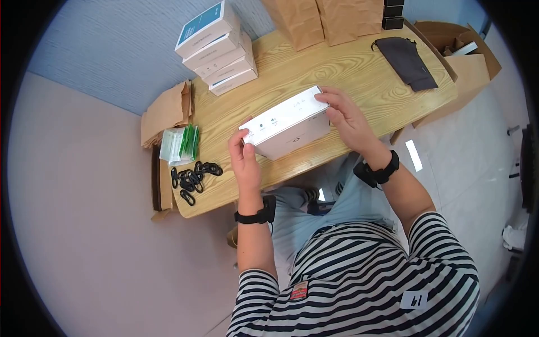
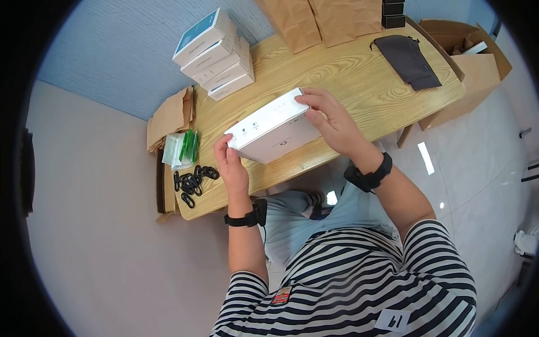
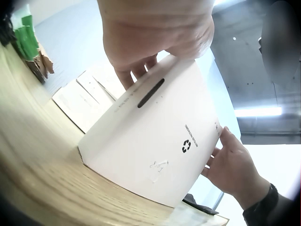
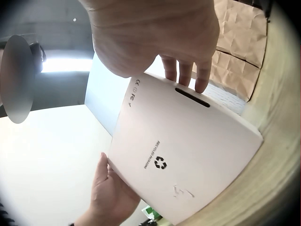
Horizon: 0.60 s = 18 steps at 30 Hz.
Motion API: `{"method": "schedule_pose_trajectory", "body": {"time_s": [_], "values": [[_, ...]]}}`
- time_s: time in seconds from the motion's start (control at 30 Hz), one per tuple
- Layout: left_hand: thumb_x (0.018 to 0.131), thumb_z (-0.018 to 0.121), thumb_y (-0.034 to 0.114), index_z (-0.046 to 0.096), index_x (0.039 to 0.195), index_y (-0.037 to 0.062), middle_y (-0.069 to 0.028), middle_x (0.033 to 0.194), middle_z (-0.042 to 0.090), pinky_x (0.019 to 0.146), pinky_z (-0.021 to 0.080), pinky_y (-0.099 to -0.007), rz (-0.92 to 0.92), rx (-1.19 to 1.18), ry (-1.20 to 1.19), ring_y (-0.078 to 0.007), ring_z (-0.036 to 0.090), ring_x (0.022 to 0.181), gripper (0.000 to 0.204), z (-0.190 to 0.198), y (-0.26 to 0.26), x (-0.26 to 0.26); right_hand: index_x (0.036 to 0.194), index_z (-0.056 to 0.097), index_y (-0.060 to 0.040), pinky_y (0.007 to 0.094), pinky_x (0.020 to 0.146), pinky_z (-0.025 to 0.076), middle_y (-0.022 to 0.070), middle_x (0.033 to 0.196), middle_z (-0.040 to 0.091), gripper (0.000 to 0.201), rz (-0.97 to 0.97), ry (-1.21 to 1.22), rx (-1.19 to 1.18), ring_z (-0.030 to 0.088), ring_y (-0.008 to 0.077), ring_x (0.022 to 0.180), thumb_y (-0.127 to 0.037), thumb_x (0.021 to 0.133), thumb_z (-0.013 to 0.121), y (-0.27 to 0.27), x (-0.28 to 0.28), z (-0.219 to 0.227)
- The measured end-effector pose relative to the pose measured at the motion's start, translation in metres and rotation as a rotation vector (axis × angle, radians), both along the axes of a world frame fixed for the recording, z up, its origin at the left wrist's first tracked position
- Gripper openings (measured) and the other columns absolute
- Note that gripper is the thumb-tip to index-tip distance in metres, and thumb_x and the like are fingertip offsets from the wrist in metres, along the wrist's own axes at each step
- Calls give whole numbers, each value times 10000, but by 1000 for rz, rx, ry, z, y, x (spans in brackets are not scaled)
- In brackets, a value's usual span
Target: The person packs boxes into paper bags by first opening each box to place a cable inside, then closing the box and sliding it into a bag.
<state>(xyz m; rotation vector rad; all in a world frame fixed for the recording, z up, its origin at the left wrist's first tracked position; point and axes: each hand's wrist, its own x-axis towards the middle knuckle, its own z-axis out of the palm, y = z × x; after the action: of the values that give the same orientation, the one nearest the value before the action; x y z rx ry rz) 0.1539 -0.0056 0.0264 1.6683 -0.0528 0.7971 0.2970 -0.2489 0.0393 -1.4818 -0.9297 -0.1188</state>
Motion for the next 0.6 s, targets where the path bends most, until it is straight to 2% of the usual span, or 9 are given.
{"method": "schedule_pose_trajectory", "body": {"time_s": [0.07,0.13,0.17,0.23,0.27,0.37,0.5,0.57,0.6], "values": [[1081,463,385,486,1377,78,-258,1504,490,1197,312,-435,72,59,17,-316,454,1416,427,6,-9,3,1380,601,-52,382,1094,423,173,1404,559,358,17,18,9,537,282,1299,-211,1063,555,0,0,3],[1097,437,401,487,1384,60,-227,1452,529,1168,332,-397,70,-139,-99,-286,479,1373,449,12,-12,7,1404,578,-44,384,1097,421,171,1412,556,381,39,31,20,533,271,1304,-204,1059,563,3,-2,5],[1097,437,401,487,1384,60,-227,1452,529,1168,332,-397,80,-138,-106,-286,479,1373,449,13,-12,8,1433,541,-33,382,1104,417,162,1421,554,414,31,135,46,530,261,1307,-199,1055,570,5,-5,4],[1060,522,333,531,1317,0,-182,1346,560,1109,358,-367,93,-83,41,-243,511,1258,421,14,-11,4,1462,505,-22,381,1111,412,153,1429,551,452,44,239,66,528,250,1310,-195,1051,576,9,-9,1],[1052,513,277,542,1286,-6,-149,1242,576,1063,394,-364,154,-198,130,-218,525,1177,369,6,-18,3,1482,475,-16,375,1118,407,144,1433,550,479,48,249,39,528,244,1308,-188,1046,577,10,-10,0],[1051,505,257,544,1263,-8,-130,1186,592,1017,428,-362,258,-16,101,-215,543,1112,342,3,-29,-4,1494,453,-8,365,1122,401,136,1434,552,499,83,267,12,532,239,1302,-177,1041,574,5,-16,2],[943,642,259,558,1169,8,-139,1150,616,999,456,-398,224,-180,-106,-247,594,1065,349,-1,-49,-7,1468,477,-5,353,1116,402,130,1406,564,471,87,195,-8,539,241,1290,-165,1035,573,-4,-21,9],[851,718,275,559,1125,35,-156,1137,628,1039,442,-470,243,316,-190,-302,629,1060,398,8,-42,-14,1421,509,3,339,1016,484,131,1300,620,426,-85,179,-119,584,224,1219,-226,1063,533,-10,-25,11],[786,761,275,572,1088,63,-161,1107,644,1069,417,-534,224,527,-246,-351,641,1062,414,17,-40,-18,1421,509,3,339,1016,484,131,1300,620,426,-73,155,-124,584,224,1219,-226,1063,533,-16,-22,6]]}}
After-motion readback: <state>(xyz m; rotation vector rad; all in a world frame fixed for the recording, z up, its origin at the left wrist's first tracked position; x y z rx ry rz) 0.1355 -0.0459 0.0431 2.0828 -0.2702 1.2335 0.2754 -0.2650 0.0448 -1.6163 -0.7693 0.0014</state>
